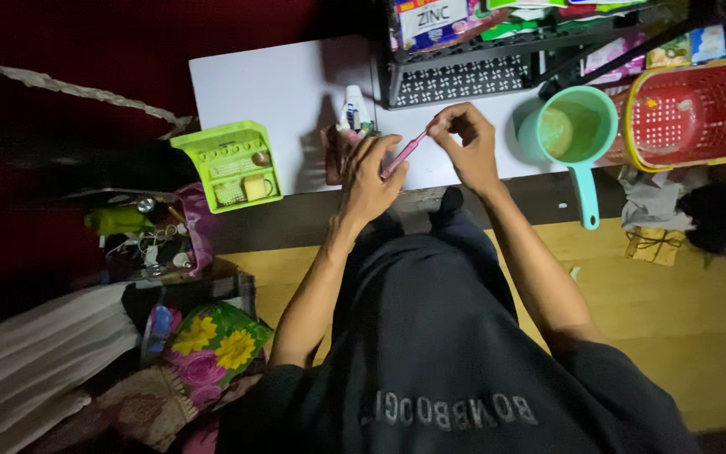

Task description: The person organizes small packaged items and personal care products on a white countertop and black shelf. They move items from a red basket onto the shelf, arrange toothbrushes and toothpaste in a green holder, and reposition a green mug and other containers.

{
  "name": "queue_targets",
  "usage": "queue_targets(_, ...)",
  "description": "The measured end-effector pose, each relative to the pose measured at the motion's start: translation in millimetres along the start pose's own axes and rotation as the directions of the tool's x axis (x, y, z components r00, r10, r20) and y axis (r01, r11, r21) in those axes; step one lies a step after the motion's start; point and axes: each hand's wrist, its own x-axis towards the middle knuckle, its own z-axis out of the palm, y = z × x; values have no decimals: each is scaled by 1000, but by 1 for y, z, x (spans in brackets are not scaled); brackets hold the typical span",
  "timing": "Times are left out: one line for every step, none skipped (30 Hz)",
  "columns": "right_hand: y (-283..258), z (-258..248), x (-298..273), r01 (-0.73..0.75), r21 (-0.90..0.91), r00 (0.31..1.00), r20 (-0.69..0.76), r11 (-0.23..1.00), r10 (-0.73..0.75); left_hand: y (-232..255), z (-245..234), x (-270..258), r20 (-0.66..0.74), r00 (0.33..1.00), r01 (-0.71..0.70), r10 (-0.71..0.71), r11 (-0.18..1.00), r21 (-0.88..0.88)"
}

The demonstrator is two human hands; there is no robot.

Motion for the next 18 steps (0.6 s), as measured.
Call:
queue_targets(0, -8, 1, -14, 62, 1000, -16, 998, 15, 6, 6, 2, 49, 999, 26, -24, 999, -38)
queue_targets(0, -17, 1, -28, 122, 999, -32, 992, 32, 10, 14, 4, 99, 994, 53, -46, 996, -76)
queue_targets(0, -27, 1, -40, 182, 998, -47, 982, 49, 13, 23, 7, 149, 987, 83, -65, 990, -113)
queue_targets(1, -36, 1, -36, 181, 997, -60, 983, 48, 16, 33, 8, 158, 985, 85, -68, 991, -102)
queue_targets(2, -46, 0, -33, 180, 996, -74, 983, 47, 17, 43, 10, 166, 983, 88, -72, 992, -91)
queue_targets(3, -55, 1, -27, 180, 995, -89, 983, 44, 18, 54, 13, 175, 982, 88, -73, 993, -79)
queue_targets(4, -65, 2, -34, 182, 994, -92, 983, 51, 17, 65, 16, 189, 979, 100, -79, 989, -106)
queue_targets(5, -75, 1, -45, 187, 994, -91, 981, 63, 16, 76, 18, 203, 975, 117, -89, 984, -131)
queue_targets(7, -84, 1, -56, 191, 993, -91, 980, 74, 14, 86, 18, 217, 971, 135, -99, 978, -156)
queue_targets(10, -92, 1, -82, 183, 989, -104, 980, 102, 12, 97, 17, 246, 961, 173, -130, 971, -163)
queue_targets(13, -100, 1, -107, 175, 985, -117, 979, 129, 10, 107, 16, 275, 948, 212, -160, 963, -169)
queue_targets(16, -107, 3, -128, 167, 980, -130, 978, 150, 7, 116, 17, 301, 936, 245, -185, 954, -174)
queue_targets(20, -114, 4, -137, 182, 980, -120, 974, 161, 4, 125, 18, 367, 888, 369, -278, 906, -207)
queue_targets(24, -121, 4, -150, 196, 979, -110, 969, 174, 0, 134, 17, 437, 824, 491, -361, 840, -232)
queue_targets(28, -127, 3, -163, 210, 977, -101, 964, 187, -4, 145, 16, 507, 746, 604, -431, 758, -246)
queue_targets(34, -133, 2, -203, 211, 967, -111, 956, 229, -9, 156, 16, 484, 782, 586, -394, 730, -352)
queue_targets(39, -136, 1, -241, 213, 955, -121, 947, 271, -15, 167, 17, 455, 815, 559, -359, 694, -453)
queue_targets(46, -139, 0, -278, 217, 941, -133, 936, 311, -22, 177, 18, 421, 846, 524, -325, 652, -548)
